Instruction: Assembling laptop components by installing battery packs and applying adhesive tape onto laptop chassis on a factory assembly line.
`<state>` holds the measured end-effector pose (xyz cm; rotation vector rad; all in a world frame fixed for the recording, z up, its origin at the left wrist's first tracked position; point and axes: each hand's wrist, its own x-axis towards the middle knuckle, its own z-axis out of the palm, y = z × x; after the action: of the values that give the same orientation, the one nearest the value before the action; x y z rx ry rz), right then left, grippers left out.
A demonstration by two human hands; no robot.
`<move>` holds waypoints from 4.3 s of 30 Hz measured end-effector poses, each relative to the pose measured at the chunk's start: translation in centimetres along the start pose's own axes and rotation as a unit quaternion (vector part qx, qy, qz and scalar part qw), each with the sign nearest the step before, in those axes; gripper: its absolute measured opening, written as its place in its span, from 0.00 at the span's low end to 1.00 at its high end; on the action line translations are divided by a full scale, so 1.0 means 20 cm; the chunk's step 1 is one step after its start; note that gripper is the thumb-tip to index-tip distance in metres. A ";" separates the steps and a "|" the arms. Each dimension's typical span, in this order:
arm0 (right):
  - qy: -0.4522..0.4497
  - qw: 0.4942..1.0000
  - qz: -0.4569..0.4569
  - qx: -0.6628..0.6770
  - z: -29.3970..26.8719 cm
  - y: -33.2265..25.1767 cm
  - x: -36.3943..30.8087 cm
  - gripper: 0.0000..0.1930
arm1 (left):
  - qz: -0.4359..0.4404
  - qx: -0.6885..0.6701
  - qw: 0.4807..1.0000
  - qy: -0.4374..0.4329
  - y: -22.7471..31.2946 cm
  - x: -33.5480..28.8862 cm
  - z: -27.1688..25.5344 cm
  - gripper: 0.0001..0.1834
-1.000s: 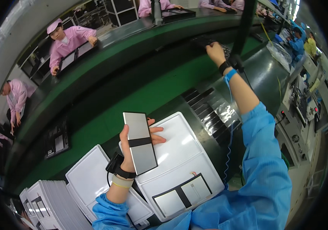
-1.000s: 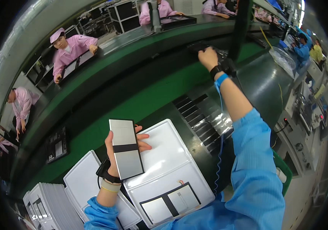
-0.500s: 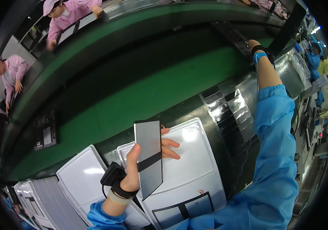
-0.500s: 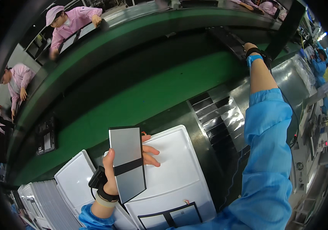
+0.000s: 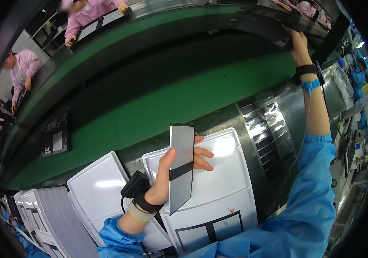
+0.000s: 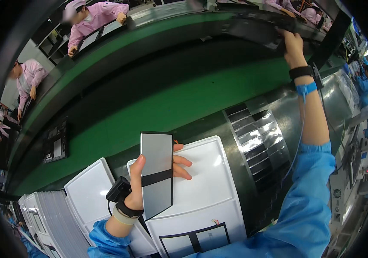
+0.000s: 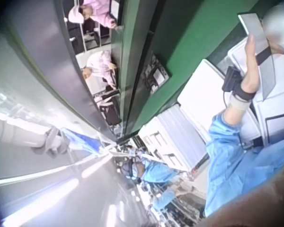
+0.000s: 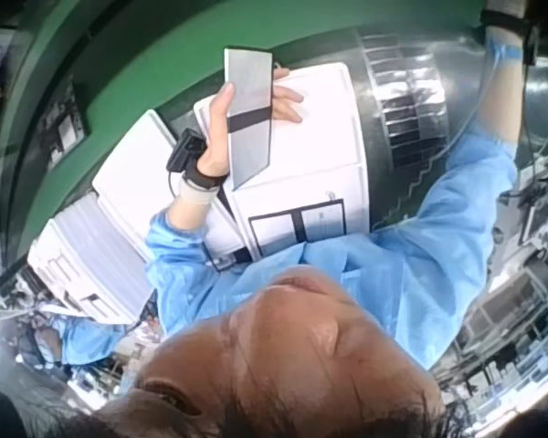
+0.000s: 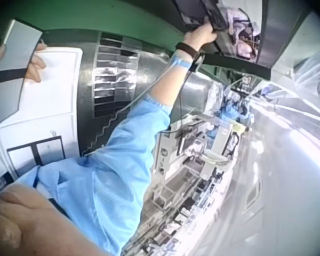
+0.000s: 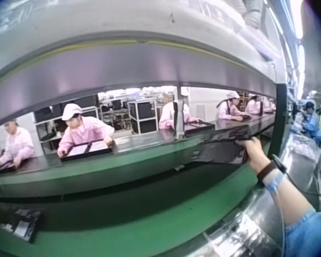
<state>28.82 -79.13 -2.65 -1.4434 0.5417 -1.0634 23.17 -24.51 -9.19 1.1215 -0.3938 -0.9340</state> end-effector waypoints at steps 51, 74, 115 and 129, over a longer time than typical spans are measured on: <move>-0.372 0.917 -0.050 -0.133 0.68 -0.09 -0.83 0.07 | 0.268 0.587 0.733 0.214 0.32 0.38 -0.42 0.11; -0.525 0.829 -0.103 -0.164 1.18 0.20 -1.16 0.04 | 0.190 0.673 0.699 0.152 0.38 0.03 -0.79 0.62; -0.507 0.628 -0.479 -0.346 1.10 0.25 -1.61 0.38 | 0.069 0.800 0.556 0.215 0.22 0.04 -0.86 0.54; -0.571 0.731 -0.290 -0.236 1.16 0.15 -1.58 0.38 | 0.070 0.718 0.644 0.254 0.02 -1.42 -0.53 0.16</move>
<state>34.23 -41.21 -11.90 -2.4637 -0.6432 -0.2589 14.33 4.43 -8.45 2.6744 -0.7647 0.1000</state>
